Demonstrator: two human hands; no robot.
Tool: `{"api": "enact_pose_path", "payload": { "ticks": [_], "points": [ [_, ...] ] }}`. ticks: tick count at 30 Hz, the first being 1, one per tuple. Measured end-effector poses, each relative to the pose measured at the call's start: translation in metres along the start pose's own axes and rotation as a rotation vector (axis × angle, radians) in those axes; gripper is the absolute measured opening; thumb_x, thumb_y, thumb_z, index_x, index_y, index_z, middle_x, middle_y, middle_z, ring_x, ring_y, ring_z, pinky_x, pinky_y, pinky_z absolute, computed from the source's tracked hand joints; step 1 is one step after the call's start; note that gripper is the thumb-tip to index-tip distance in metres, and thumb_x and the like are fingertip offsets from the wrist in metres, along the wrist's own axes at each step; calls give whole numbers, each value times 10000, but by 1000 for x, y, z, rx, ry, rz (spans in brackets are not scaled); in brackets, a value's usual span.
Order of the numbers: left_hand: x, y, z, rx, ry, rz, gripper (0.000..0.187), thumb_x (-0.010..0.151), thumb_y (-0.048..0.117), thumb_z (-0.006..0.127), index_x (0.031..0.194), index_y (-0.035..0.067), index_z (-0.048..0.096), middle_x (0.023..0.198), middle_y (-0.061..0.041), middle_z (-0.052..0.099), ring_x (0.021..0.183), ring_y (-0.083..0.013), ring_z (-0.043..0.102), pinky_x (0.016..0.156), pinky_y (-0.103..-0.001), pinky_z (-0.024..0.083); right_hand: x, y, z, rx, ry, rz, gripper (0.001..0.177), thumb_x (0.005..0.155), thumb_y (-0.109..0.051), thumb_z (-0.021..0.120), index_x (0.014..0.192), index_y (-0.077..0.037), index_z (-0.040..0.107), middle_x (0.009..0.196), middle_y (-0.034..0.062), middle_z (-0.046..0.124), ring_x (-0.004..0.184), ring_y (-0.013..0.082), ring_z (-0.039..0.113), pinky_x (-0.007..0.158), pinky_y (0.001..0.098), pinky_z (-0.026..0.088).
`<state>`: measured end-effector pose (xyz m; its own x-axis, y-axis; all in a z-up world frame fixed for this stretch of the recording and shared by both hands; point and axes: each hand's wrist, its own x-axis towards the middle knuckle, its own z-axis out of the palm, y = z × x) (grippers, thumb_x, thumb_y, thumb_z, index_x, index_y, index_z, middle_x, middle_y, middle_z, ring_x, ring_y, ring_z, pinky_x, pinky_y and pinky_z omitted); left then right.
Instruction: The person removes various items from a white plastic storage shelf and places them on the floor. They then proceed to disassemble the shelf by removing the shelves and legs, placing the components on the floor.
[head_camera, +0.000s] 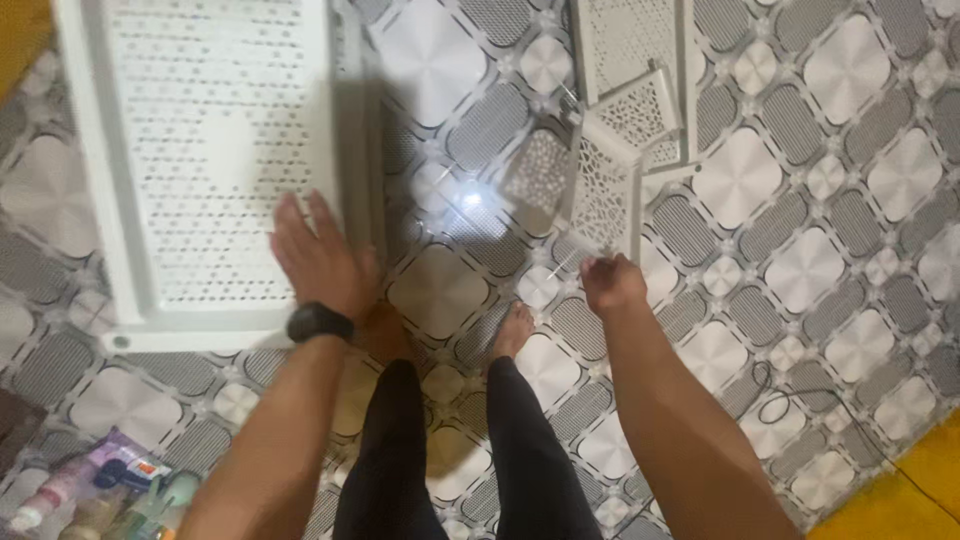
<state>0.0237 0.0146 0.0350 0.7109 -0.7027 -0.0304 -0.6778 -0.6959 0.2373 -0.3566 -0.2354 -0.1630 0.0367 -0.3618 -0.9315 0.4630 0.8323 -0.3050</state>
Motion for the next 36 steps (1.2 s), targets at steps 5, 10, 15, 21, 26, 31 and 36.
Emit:
{"api": "enact_pose_path", "payload": {
  "ticks": [5, 10, 15, 21, 26, 31, 36],
  "points": [
    [5, -11, 14, -13, -68, -34, 901, 909, 122, 686, 1618, -69, 164, 1620, -325, 349, 1485, -482, 381, 1260, -527, 322, 55, -16, -4, -8, 142, 25, 362, 1108, -285, 374, 1036, 26, 545, 911, 130, 569, 832, 250, 544, 860, 413, 516],
    [7, -10, 5, 19, -124, -55, 927, 878, 47, 671, 1621, -77, 130, 1555, -350, 370, 1441, -490, 408, 1240, -528, 333, 95, -22, -2, 85, 116, 43, 299, 1089, -213, 363, 1144, 27, 531, 964, 140, 596, 852, 250, 564, 842, 394, 536],
    [8, -3, -4, 35, -178, -110, 980, 876, 60, 705, 1630, -81, 96, 1534, -350, 364, 1403, -497, 420, 1181, -532, 385, 115, -34, 15, 61, -2, 109, 310, 1093, -134, 375, 1258, 94, 505, 1076, 174, 637, 919, 251, 621, 857, 366, 571],
    [7, -6, 1, 71, -187, -172, 1019, 878, 115, 744, 1640, -36, 83, 1530, -313, 376, 1358, -474, 467, 1096, -524, 455, 89, -52, 61, 63, 35, 79, 382, 1130, -231, 376, 1325, 91, 442, 1104, 190, 578, 922, 240, 576, 852, 367, 562],
    [5, -6, 0, 71, -190, -200, 1052, 861, 119, 759, 1656, -3, 81, 1535, -282, 387, 1349, -469, 485, 1073, -524, 470, 70, -66, 73, -200, -99, 133, 267, 1083, -214, 403, 1295, -77, 486, 1040, 113, 612, 845, 230, 594, 765, 372, 546],
    [6, -5, -1, 74, -205, -211, 1090, 837, 109, 771, 1662, 6, 67, 1548, -272, 376, 1335, -444, 498, 1064, -509, 484, 55, -69, 75, -316, 58, 72, 401, 1067, -218, 428, 1434, -59, 403, 1051, 136, 631, 821, 235, 601, 711, 380, 534],
    [8, 1, -4, 60, -212, -225, 1074, 850, 94, 761, 1666, 9, 68, 1544, -272, 380, 1328, -451, 501, 1068, -514, 474, 61, -49, 43, -340, -5, 102, 501, 1063, -176, 446, 1528, -34, 329, 1149, 168, 604, 864, 242, 612, 737, 379, 544]
  ]
}}
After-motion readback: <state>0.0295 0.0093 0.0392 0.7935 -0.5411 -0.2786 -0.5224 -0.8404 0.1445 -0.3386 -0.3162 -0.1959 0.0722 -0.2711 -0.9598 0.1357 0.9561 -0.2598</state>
